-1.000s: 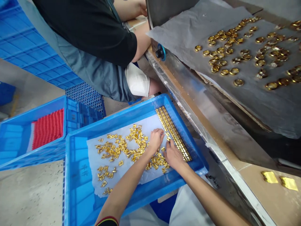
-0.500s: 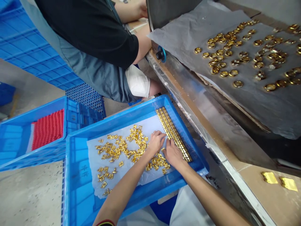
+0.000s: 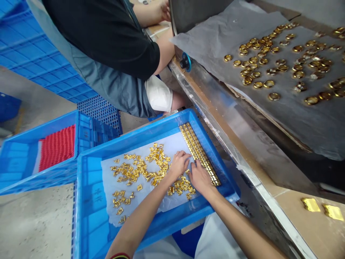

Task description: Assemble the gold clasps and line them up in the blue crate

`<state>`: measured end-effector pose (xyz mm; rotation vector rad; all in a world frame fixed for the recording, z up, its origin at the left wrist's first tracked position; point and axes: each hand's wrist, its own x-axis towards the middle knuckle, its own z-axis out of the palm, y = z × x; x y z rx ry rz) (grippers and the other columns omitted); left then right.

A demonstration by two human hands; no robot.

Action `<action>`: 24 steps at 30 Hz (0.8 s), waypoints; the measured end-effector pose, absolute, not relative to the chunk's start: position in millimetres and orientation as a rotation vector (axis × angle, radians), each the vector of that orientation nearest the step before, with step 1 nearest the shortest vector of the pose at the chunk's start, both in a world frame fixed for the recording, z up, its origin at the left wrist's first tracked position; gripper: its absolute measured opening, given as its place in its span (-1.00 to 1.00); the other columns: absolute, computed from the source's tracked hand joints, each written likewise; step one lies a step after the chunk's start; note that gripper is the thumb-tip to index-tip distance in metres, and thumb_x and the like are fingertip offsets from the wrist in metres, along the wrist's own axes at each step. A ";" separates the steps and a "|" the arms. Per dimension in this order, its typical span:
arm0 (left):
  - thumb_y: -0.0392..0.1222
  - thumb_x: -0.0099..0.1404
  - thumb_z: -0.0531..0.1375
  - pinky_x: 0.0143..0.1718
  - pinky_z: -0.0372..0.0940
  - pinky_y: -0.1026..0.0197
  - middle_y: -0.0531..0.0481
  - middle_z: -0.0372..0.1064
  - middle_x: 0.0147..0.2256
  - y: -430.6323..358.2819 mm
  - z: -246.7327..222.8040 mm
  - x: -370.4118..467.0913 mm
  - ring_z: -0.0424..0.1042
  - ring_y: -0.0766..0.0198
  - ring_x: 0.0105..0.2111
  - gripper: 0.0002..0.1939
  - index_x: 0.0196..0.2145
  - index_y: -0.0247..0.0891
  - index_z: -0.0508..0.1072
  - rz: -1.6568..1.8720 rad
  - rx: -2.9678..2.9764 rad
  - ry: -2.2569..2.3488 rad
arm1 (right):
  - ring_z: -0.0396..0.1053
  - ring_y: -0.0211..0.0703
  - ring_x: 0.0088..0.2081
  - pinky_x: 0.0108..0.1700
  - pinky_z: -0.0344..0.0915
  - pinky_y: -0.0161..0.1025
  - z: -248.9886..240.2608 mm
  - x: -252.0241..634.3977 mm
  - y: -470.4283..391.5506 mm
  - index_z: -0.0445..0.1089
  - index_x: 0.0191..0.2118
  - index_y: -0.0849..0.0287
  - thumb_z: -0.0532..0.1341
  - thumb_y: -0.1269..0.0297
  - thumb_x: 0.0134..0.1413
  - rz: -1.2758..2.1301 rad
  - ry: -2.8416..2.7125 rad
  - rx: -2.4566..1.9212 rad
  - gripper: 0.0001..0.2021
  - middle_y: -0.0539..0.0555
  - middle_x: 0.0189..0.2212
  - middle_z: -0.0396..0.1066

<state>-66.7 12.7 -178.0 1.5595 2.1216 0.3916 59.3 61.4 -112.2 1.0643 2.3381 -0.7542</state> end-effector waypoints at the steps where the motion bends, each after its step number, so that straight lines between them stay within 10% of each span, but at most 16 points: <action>1: -0.30 0.40 0.10 -0.03 0.32 0.04 -0.11 0.44 -0.16 12.7 -178.3 -66.7 0.40 0.07 -0.10 -0.69 -0.01 -0.13 0.56 0.394 1.565 2.123 | 0.47 0.03 0.09 0.07 0.37 -0.19 -111.6 59.1 61.8 0.27 0.27 0.36 0.08 0.37 0.35 -0.751 2.338 1.066 -0.57 0.39 0.31 0.17; 24: -0.15 0.39 0.20 -0.06 0.29 -0.01 -0.16 0.40 -0.18 -50.9 -161.7 -58.2 0.36 -0.01 -0.08 -0.87 -0.20 -0.25 0.50 0.097 1.747 2.194 | 0.48 -0.01 0.06 0.03 0.32 -0.26 -109.4 47.7 65.9 0.48 0.04 0.29 -0.01 0.60 0.32 -0.635 2.426 0.736 -0.63 0.29 0.01 0.47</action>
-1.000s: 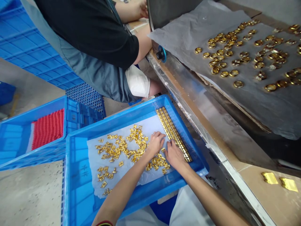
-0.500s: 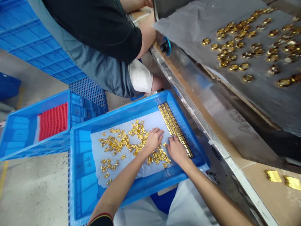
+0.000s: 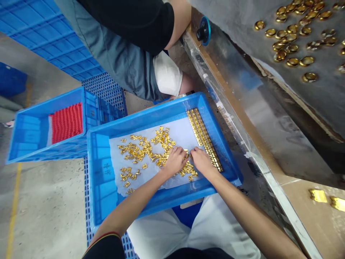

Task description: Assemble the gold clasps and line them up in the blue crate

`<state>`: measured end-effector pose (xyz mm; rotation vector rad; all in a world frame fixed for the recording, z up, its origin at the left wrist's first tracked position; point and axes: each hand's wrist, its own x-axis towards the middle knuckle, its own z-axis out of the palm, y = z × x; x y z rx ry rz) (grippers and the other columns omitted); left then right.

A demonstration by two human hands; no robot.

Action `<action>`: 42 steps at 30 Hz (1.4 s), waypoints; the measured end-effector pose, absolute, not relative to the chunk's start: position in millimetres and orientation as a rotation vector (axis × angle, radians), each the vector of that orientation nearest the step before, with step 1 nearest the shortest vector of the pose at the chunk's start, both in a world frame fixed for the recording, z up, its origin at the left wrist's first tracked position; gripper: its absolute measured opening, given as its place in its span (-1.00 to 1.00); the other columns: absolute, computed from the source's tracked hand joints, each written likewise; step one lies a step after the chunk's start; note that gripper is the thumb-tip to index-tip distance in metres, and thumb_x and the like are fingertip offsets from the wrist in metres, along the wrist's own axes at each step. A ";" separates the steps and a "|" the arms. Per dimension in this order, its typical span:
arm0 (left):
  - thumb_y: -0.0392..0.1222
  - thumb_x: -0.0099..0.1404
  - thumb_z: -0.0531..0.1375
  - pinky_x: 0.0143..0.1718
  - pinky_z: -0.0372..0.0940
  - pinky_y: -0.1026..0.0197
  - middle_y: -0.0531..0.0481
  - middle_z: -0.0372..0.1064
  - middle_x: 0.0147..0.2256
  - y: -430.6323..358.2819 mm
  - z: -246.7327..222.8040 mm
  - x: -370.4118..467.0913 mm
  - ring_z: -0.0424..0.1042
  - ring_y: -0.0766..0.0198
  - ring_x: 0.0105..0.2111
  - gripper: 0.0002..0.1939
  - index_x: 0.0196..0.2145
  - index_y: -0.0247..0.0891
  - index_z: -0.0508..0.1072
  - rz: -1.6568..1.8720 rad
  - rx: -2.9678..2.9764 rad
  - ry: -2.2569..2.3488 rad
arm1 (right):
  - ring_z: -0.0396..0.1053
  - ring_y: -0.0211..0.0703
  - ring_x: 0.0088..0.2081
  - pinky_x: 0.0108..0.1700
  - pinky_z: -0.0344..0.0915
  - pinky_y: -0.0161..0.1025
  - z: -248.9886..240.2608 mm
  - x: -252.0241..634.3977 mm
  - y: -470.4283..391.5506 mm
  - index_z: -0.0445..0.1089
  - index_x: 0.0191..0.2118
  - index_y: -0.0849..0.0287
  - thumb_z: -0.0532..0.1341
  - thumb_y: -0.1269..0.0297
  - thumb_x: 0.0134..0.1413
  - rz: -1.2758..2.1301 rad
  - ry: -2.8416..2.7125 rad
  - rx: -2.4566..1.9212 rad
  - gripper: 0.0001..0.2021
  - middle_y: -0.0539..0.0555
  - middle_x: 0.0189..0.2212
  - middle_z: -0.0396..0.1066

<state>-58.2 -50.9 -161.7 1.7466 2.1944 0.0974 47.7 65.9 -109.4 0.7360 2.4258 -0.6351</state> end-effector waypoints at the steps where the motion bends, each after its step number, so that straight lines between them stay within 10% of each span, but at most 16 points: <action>1: -0.19 0.40 0.18 -0.06 0.28 -0.02 -0.17 0.39 -0.17 -48.3 -162.2 -55.5 0.35 -0.01 -0.08 -0.88 -0.21 -0.25 0.50 0.099 1.754 2.201 | 0.49 0.00 0.05 0.02 0.33 -0.26 -109.4 48.8 66.4 0.49 0.02 0.32 -0.02 0.61 0.31 -0.615 2.412 0.754 -0.62 0.32 -0.01 0.48; 42: -0.29 0.46 0.08 -0.01 0.22 0.00 -0.17 0.49 -0.07 -43.3 -184.3 -42.4 0.35 0.02 0.06 -0.75 -0.01 -0.22 0.49 0.196 2.147 2.033 | 0.48 0.12 0.09 0.09 0.35 -0.15 -93.7 87.4 47.4 0.48 0.09 0.31 0.19 0.25 0.32 -0.753 2.182 0.930 -0.67 0.39 0.15 0.38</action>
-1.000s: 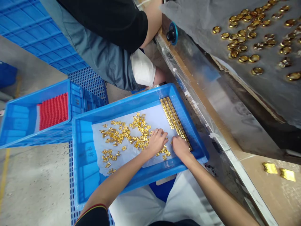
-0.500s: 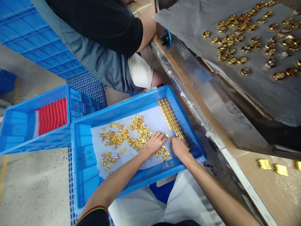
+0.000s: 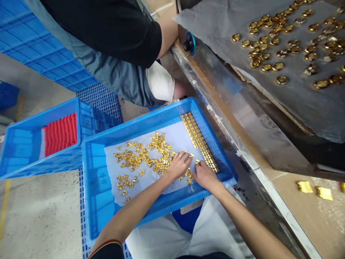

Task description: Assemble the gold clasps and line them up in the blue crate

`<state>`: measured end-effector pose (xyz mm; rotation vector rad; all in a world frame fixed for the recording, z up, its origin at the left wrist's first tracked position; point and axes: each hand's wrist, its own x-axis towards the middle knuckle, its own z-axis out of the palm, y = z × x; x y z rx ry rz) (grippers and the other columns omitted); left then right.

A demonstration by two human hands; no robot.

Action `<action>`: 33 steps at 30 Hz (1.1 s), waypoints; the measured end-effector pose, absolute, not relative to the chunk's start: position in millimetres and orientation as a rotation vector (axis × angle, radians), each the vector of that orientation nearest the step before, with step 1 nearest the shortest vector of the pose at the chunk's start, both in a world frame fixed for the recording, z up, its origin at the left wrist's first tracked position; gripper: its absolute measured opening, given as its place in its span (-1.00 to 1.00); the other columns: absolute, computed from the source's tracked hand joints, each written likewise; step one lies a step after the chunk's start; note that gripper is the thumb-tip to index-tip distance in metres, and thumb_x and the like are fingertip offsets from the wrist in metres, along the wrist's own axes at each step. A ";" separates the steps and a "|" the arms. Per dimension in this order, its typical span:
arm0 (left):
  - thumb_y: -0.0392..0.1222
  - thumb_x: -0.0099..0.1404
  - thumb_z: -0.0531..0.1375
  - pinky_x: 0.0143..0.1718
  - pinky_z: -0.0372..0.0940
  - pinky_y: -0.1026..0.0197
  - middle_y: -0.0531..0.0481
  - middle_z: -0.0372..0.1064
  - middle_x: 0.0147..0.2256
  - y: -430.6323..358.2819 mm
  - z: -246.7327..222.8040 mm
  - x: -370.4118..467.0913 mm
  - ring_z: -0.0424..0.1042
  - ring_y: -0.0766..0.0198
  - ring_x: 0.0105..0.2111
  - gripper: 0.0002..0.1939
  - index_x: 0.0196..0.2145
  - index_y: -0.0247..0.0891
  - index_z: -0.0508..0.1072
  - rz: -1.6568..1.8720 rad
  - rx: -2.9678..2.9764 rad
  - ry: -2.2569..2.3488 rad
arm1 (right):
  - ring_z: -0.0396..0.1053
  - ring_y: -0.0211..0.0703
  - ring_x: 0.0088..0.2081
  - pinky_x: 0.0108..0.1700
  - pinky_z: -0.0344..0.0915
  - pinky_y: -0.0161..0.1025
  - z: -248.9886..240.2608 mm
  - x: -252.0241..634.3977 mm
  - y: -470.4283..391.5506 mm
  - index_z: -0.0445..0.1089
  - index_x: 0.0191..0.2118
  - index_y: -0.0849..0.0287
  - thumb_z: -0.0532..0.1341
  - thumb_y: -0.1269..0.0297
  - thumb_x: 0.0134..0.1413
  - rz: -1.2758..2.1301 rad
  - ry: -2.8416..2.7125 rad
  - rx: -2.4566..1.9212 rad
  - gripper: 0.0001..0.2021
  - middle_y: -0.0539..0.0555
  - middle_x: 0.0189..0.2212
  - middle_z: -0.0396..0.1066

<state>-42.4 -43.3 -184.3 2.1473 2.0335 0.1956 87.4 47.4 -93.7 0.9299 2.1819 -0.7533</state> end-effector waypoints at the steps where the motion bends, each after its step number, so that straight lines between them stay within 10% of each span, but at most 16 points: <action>1: -0.30 0.45 0.08 -0.01 0.23 0.01 -0.16 0.49 -0.07 -42.3 -184.8 -42.5 0.35 0.02 0.06 -0.75 -0.01 -0.22 0.49 0.192 2.146 2.026 | 0.48 0.11 0.08 0.10 0.34 -0.15 -93.7 86.2 48.6 0.47 0.10 0.33 0.19 0.26 0.33 -0.754 2.184 0.939 -0.66 0.40 0.16 0.37; 15: -0.26 0.44 0.09 0.00 0.28 -0.03 -0.20 0.47 0.06 -24.9 -186.0 -34.9 0.33 0.00 0.08 -0.67 0.11 -0.25 0.44 0.171 2.110 2.015 | 0.42 0.10 0.18 0.19 0.29 -0.21 -101.2 80.9 48.9 0.19 0.32 0.43 0.17 0.32 0.33 -0.785 2.200 1.017 -0.48 0.48 0.34 0.11; 33: -0.28 0.43 0.07 -0.01 0.27 -0.01 -0.18 0.44 0.13 -17.8 -179.9 -32.0 0.35 0.01 0.07 -0.65 0.13 -0.20 0.42 0.133 2.081 2.037 | 0.45 0.11 0.12 0.09 0.36 -0.16 -99.3 91.6 48.6 0.32 0.24 0.36 0.12 0.29 0.36 -0.728 2.226 1.042 -0.57 0.40 0.28 0.24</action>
